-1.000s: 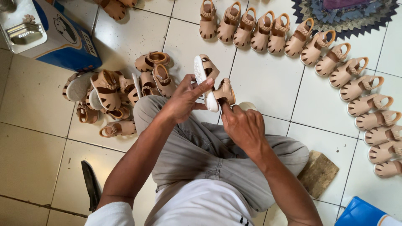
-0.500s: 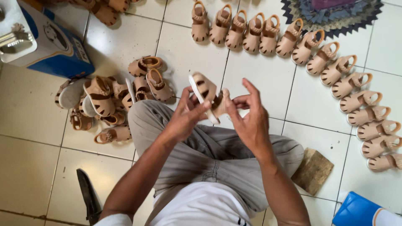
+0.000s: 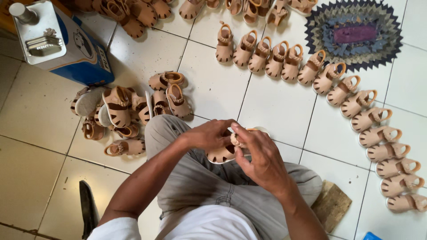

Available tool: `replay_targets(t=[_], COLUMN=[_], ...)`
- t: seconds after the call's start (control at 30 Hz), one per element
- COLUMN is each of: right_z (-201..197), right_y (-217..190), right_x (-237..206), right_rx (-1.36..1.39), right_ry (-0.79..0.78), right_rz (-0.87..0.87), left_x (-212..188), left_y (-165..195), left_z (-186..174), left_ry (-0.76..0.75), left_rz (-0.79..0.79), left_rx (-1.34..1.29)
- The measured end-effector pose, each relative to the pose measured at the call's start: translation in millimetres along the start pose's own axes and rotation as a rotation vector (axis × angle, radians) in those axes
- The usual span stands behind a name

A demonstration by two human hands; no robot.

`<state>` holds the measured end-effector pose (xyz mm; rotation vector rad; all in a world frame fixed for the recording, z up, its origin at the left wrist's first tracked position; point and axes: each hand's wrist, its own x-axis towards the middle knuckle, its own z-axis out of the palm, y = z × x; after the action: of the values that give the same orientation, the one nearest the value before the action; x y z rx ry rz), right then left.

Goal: The person sits on the floor among many children's sandals, applies glue from a small cup to the sole of a sandal, presses the upper onto the sole, and places the finished sandal in a row with the others, repeating the process.

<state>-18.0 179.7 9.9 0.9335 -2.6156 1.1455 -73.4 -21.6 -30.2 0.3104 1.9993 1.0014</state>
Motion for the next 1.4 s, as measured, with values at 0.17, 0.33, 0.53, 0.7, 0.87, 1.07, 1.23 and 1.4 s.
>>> replay_targets(t=[0.17, 0.33, 0.53, 0.7, 0.87, 1.07, 1.23, 1.4], right_z=[1, 7, 4, -12, -10, -2, 3, 8], right_y=[15, 30, 49, 74, 105, 138, 157, 169], right_x=[-2, 12, 28, 7, -19, -46, -50, -48], right_rx=[-0.027, -0.032, -0.122, -0.029, -0.085, -0.097, -0.134, -0.11], right_ry=[0.043, 0.068, 0.149, 0.292, 0.232, 0.183, 0.224, 0.219], right_rz=[0.08, 0.092, 0.097, 0.268, 0.465, 0.644, 0.707, 0.717], left_x=[21, 29, 41, 82, 126, 161, 189, 210], left_y=[-27, -60, -68, -70, -70, -89, -113, -116], left_z=[17, 28, 14, -62, -137, -182, -182, -185], left_ry=[0.102, 0.046, 0.145, 0.401, 0.579, 0.848, 0.932, 0.944], left_rz=[-0.012, 0.05, 0.254, 0.051, 0.231, 0.096, 0.04, 0.216], left_rx=[-0.455, -1.116, -1.214, -1.224, -1.276, -1.016, -0.757, -0.808])
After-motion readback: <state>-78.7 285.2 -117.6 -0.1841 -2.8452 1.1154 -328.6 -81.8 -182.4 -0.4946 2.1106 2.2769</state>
